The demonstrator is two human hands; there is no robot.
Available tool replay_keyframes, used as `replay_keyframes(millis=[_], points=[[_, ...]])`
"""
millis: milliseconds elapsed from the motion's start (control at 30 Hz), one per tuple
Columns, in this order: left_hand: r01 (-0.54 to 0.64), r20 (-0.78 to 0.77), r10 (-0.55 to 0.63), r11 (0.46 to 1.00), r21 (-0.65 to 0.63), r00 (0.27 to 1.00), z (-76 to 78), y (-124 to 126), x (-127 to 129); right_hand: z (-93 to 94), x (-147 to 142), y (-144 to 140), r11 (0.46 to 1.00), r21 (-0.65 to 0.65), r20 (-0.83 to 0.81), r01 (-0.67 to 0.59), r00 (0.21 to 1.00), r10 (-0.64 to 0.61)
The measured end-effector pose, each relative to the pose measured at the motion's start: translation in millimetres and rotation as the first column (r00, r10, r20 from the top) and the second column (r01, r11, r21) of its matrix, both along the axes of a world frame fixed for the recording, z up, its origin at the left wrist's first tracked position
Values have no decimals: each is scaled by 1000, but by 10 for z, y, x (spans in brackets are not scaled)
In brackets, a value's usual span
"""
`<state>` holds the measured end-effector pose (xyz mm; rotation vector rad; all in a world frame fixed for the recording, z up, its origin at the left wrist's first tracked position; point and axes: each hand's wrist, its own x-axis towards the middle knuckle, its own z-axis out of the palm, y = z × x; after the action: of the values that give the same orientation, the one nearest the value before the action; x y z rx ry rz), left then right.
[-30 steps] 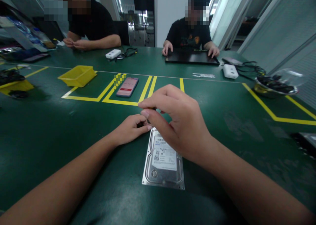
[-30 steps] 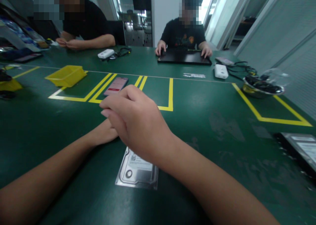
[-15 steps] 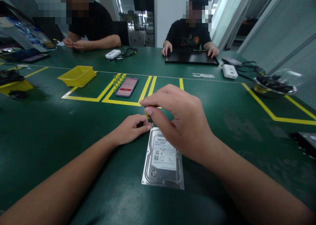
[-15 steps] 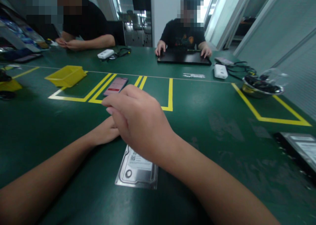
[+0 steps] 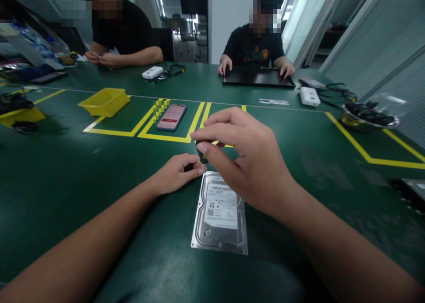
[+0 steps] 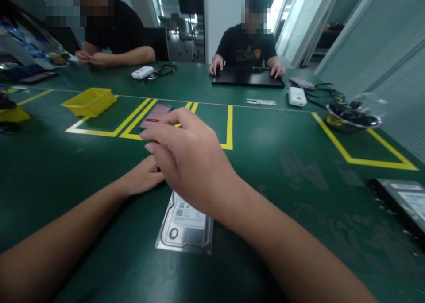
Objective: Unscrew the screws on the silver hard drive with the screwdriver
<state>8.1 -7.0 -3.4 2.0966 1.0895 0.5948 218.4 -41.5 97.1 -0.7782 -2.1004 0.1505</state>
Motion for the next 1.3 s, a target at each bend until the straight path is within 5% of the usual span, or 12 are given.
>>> replay_keyframes(millis=[767,1300], points=[[36,-7,-37,998,-49,999,25,22,3,90,63,47,995,-55,56,-88,994,91],[28,35,-27,998,-49,999,-31,28,-9,101,68,10,1000,2,175,0,984,0]])
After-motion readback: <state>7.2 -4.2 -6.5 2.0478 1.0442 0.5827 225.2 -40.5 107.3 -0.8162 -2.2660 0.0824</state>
